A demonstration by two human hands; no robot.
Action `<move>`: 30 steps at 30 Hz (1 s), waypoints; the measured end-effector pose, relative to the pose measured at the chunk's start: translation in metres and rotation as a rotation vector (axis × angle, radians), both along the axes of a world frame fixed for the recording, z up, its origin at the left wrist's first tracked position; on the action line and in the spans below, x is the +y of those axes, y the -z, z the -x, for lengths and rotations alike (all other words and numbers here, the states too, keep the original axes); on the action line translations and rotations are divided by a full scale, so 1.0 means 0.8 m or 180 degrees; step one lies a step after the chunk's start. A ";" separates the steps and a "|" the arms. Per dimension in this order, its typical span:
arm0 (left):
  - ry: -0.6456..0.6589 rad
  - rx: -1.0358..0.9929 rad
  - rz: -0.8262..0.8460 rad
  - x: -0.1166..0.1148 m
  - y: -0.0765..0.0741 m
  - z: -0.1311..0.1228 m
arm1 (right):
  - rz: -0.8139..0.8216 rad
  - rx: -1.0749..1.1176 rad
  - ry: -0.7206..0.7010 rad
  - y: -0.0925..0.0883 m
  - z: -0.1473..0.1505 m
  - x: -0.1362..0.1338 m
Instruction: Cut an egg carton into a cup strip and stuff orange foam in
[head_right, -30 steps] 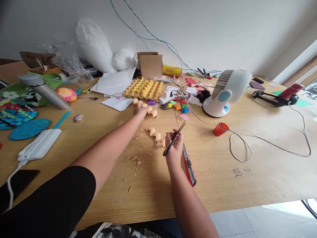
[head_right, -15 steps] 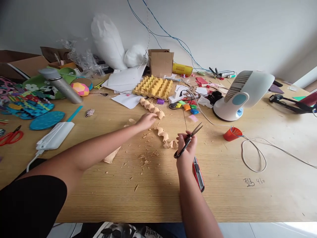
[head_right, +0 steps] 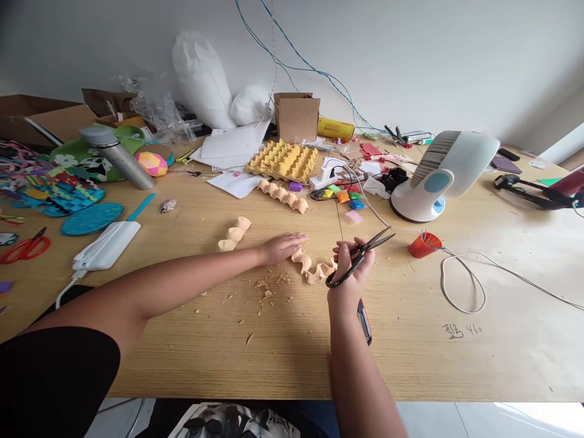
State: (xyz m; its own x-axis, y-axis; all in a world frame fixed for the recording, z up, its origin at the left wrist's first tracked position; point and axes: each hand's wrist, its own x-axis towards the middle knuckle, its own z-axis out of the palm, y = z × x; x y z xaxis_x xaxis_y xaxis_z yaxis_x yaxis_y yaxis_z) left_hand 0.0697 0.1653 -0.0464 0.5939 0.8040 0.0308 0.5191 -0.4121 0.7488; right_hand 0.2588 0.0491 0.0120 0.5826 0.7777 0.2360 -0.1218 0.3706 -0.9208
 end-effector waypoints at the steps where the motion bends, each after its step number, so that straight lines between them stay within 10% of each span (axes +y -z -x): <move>1: 0.0051 -0.0030 0.0000 -0.015 -0.001 0.002 | -0.0008 -0.0013 0.0000 0.000 0.001 0.000; 9: 0.0322 0.0523 -0.1068 -0.164 -0.010 0.060 | 0.0001 0.0119 0.0025 -0.004 0.003 -0.002; 14: -0.0416 0.1219 -0.1622 -0.234 0.014 0.127 | -0.0073 0.0244 -0.0016 -0.008 0.006 -0.004; 21: -0.0880 0.1565 -0.1394 -0.239 0.042 0.117 | -0.0128 0.0110 0.0025 -0.009 0.010 -0.004; 30: 0.0448 0.1102 -0.0664 -0.189 -0.010 0.017 | -0.0181 0.0319 0.0556 -0.019 -0.013 0.008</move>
